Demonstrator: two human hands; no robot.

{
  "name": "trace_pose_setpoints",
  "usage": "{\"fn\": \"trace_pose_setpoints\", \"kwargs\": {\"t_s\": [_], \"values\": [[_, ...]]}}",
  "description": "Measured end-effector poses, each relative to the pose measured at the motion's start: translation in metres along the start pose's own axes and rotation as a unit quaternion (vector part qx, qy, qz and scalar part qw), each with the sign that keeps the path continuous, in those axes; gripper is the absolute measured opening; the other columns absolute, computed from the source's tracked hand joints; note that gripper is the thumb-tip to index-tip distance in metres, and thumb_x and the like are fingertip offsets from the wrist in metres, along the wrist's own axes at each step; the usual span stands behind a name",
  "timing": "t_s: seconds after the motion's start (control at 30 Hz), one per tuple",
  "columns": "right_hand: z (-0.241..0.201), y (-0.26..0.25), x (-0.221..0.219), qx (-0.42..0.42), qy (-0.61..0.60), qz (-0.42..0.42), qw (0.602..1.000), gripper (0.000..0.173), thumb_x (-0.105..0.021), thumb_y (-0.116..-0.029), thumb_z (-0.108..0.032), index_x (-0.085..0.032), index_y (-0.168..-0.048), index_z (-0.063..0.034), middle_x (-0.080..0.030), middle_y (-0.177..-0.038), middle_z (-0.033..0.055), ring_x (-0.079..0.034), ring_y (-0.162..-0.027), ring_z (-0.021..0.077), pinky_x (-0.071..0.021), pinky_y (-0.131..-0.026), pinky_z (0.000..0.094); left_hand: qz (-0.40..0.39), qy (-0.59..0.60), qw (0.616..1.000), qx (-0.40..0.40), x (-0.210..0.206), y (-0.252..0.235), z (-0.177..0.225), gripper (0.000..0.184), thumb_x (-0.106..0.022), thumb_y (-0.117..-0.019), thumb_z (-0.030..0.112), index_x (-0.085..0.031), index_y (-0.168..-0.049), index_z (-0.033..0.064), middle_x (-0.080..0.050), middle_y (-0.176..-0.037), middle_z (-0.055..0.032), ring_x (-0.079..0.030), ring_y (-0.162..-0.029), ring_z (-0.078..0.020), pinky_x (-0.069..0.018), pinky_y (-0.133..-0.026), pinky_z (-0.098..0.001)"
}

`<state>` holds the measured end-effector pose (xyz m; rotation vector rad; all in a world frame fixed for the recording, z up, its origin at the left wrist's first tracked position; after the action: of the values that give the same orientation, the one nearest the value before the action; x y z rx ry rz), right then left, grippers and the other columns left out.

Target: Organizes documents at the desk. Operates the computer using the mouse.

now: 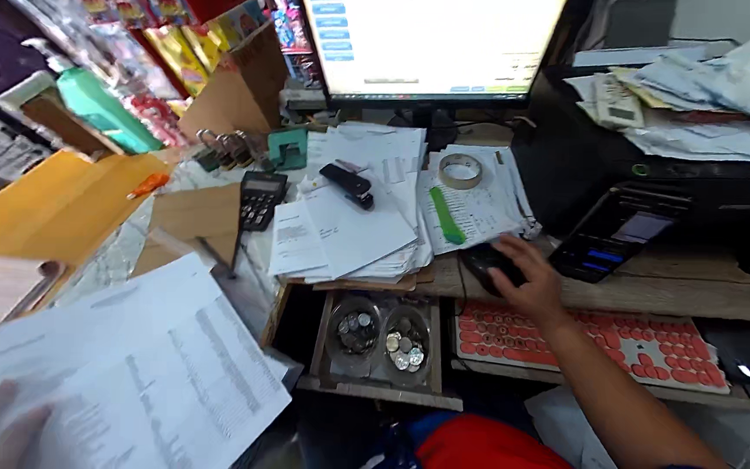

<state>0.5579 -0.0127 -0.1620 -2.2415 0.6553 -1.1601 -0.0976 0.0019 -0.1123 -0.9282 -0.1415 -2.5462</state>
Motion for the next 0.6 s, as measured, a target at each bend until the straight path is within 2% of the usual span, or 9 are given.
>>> {"fn": "trace_pose_setpoints", "kwargs": {"t_s": [0.03, 0.1, 0.13, 0.2, 0.27, 0.33, 0.4, 0.5, 0.6], "values": [[-0.005, -0.007, 0.007, 0.012, 0.018, 0.026, 0.999, 0.043, -0.059, -0.0966, -0.032, -0.074, -0.115, 0.0033, -0.068, -0.126, 0.0262, -0.066, -0.116, 0.0411, -0.0519, -0.099, 0.0536, 0.008, -0.026, 1.0, 0.01, 0.003, -0.001, 0.003, 0.054, -0.056, -0.1032, 0.023, -0.043, -0.152, 0.0029, -0.052, -0.145, -0.0165, -0.057, -0.124, -0.0133, -0.0485, -0.105, -0.0334], [-0.019, -0.026, 0.017, 0.038, 0.031, 0.053, 0.997, 0.039, -0.057, -0.0987, -0.027, -0.074, -0.114, 0.006, -0.067, -0.125, 0.0287, -0.065, -0.116, 0.0434, -0.0512, -0.099, 0.054, 0.022, -0.094, 0.995, 0.024, 0.009, 0.0, 0.019, 0.055, -0.056, -0.1044, 0.023, -0.042, -0.156, 0.0081, -0.048, -0.152, -0.0241, -0.054, -0.134, -0.0337, -0.0437, -0.109, -0.0536], [-0.028, -0.037, 0.017, 0.051, 0.026, 0.049, 0.997, 0.039, -0.057, -0.0985, -0.024, -0.072, -0.115, 0.0075, -0.066, -0.126, 0.03, -0.065, -0.117, 0.044, -0.0512, -0.099, 0.0533, 0.026, -0.117, 0.993, 0.02, 0.011, 0.002, 0.035, 0.054, -0.058, -0.1047, 0.015, -0.042, -0.156, 0.0046, -0.047, -0.15, -0.0319, -0.052, -0.133, -0.0457, -0.0391, -0.108, -0.0638], [-0.047, -0.059, 0.007, 0.068, 0.0, 0.014, 0.998, 0.038, -0.057, -0.0982, -0.021, -0.07, -0.118, 0.0088, -0.064, -0.129, 0.0312, -0.064, -0.119, 0.0431, -0.0512, -0.1, 0.0514, 0.02, -0.195, 0.979, -0.055, 0.016, -0.003, 0.045, 0.059, -0.065, -0.0998, 0.008, -0.043, -0.153, -0.0041, -0.045, -0.145, -0.0418, -0.047, -0.13, -0.0617, -0.0346, -0.103, -0.0777], [-0.069, -0.075, -0.01, 0.081, -0.027, -0.038, 0.996, 0.038, -0.057, -0.0978, -0.018, -0.068, -0.121, 0.0099, -0.063, -0.13, 0.0325, -0.064, -0.118, 0.0439, -0.0518, -0.098, 0.0533, 0.011, -0.249, 0.959, -0.132, 0.017, -0.008, 0.06, 0.067, -0.073, -0.0942, 0.01, -0.042, -0.15, -0.0104, -0.031, -0.151, -0.0477, -0.033, -0.133, -0.0726, -0.0269, -0.1, -0.0868], [-0.094, -0.086, -0.03, 0.092, -0.051, -0.093, 0.99, 0.038, -0.06, -0.0966, -0.014, -0.066, -0.125, 0.0107, -0.062, -0.131, 0.0321, -0.064, -0.118, 0.0445, -0.0519, -0.098, 0.0565, -0.012, -0.267, 0.953, -0.142, 0.004, -0.006, 0.098, 0.066, -0.073, -0.0955, 0.012, -0.042, -0.15, -0.0096, -0.027, -0.155, -0.0453, -0.032, -0.135, -0.0713, -0.0279, -0.102, -0.0847], [-0.121, -0.091, -0.054, 0.113, -0.066, -0.137, 0.982, 0.038, -0.062, -0.0957, -0.013, -0.065, -0.125, 0.0105, -0.063, -0.13, 0.0299, -0.065, -0.116, 0.043, -0.0528, -0.096, 0.0571, -0.071, -0.274, 0.946, -0.155, -0.023, -0.002, 0.142, 0.064, -0.07, -0.0987, 0.016, -0.042, -0.152, -0.0056, -0.035, -0.155, -0.0389, -0.038, -0.138, -0.0629, -0.0322, -0.106, -0.0785], [-0.16, -0.085, -0.086, 0.153, -0.097, -0.168, 0.969, 0.035, -0.064, -0.0947, -0.014, -0.068, -0.122, 0.0077, -0.067, -0.127, 0.0243, -0.067, -0.115, 0.038, -0.0538, -0.098, 0.0543, -0.171, -0.249, 0.925, -0.228, -0.088, 0.001, 0.197, 0.059, -0.069, -0.0995, 0.016, -0.046, -0.15, -0.0038, -0.049, -0.15, -0.0306, -0.048, -0.137, -0.0509, -0.0366, -0.111, -0.0692], [-0.186, -0.069, -0.104, 0.164, -0.126, -0.203, 0.957, 0.035, -0.064, -0.0953, -0.017, -0.07, -0.122, 0.0043, -0.068, -0.127, 0.0213, -0.067, -0.116, 0.0347, -0.0548, -0.098, 0.052, -0.237, -0.207, 0.906, -0.281, -0.158, 0.003, 0.216, 0.055, -0.064, -0.1019, 0.014, -0.046, -0.152, -0.0009, -0.054, -0.146, -0.0269, -0.054, -0.133, -0.0462, -0.0397, -0.11, -0.0651]]}}
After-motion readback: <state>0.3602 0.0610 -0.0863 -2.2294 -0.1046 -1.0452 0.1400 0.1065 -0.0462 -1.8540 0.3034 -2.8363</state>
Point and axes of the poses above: each hand's wrist, its own y-axis away from the middle knuckle, its own x-axis out of the back of the hand, z = x × y, the point moved 5 cm from there along -y, towards the middle knuckle
